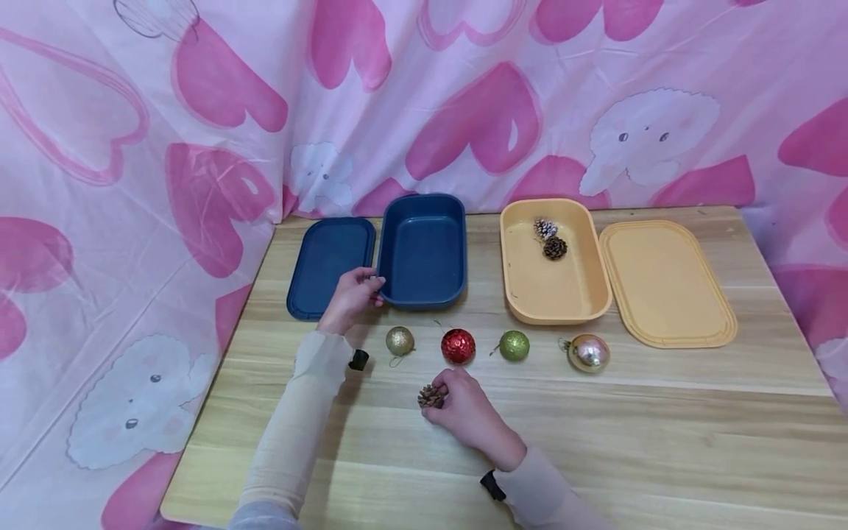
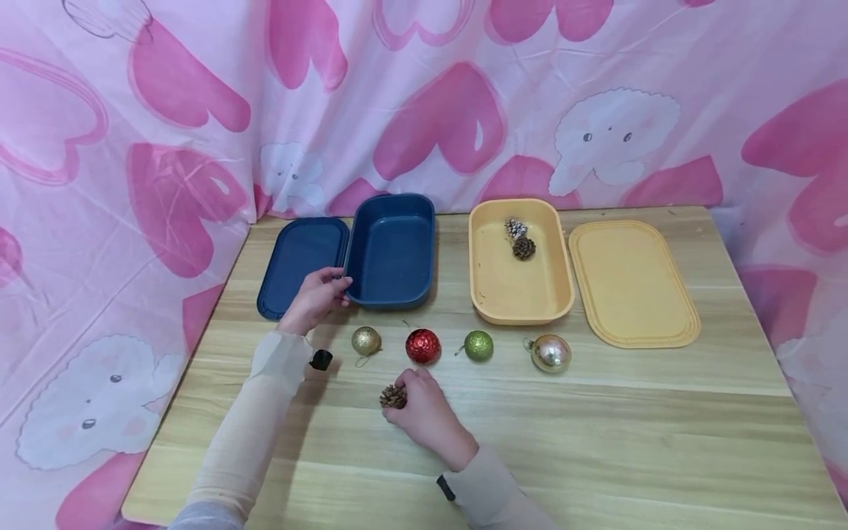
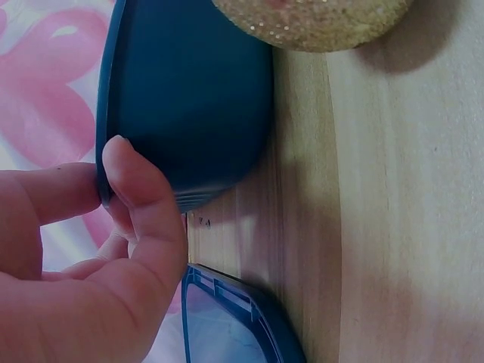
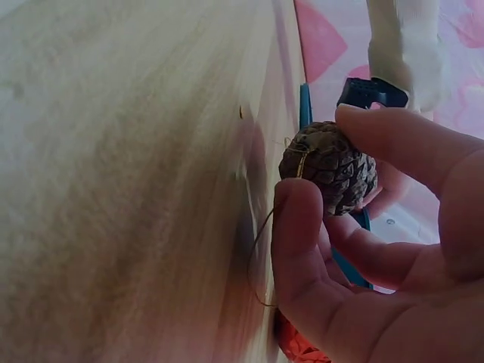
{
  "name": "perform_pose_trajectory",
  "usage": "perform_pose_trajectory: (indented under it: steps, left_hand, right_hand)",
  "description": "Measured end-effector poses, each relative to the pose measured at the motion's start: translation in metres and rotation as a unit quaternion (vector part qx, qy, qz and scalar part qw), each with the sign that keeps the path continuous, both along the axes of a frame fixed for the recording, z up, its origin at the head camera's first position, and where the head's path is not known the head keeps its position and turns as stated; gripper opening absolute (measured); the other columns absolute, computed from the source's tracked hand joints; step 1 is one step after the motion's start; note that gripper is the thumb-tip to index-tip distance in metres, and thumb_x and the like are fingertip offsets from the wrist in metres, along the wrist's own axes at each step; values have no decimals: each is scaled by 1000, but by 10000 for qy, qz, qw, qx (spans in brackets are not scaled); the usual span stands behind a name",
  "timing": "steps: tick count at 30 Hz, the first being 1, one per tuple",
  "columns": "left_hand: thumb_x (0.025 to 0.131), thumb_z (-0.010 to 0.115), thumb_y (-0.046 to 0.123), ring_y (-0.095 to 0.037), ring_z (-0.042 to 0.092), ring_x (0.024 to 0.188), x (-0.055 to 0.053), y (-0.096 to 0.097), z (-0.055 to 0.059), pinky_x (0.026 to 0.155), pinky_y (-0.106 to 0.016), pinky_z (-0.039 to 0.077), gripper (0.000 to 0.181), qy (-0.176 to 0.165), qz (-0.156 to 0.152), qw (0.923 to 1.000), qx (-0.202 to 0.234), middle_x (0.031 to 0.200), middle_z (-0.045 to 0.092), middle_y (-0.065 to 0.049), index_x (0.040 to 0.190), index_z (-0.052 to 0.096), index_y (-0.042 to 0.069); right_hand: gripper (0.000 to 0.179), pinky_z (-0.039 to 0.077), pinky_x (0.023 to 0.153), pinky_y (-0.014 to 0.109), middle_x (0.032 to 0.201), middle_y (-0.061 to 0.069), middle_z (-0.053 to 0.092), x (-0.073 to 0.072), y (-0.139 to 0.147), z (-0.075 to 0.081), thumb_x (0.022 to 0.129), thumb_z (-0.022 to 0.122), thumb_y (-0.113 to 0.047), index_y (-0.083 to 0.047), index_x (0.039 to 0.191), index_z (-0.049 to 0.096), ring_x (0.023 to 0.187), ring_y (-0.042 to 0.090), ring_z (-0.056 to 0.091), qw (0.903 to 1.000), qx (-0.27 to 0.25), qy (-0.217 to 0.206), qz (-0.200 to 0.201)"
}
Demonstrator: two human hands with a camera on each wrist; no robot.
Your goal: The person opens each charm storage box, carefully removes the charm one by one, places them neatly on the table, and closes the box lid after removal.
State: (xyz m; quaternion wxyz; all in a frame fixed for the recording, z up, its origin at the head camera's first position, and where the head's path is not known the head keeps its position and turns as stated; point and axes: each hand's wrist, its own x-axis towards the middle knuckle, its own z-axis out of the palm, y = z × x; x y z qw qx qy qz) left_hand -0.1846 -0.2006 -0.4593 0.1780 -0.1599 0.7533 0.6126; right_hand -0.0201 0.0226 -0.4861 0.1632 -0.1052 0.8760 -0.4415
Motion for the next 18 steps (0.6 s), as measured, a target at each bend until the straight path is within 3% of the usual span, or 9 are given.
perform_pose_trajectory:
  steps: [18]
  left_hand:
    - [99,54,15,-11,57,65,-2,-2,-2,68,-25,56,43,6,-39,10000,-56,114,55,-16,138,44,2]
  right_hand:
    - [34,49,77,36,95,5,58,1,-8,-3,76,78,-24,-7,97,59,89,21,57,9994,322,-109,-17]
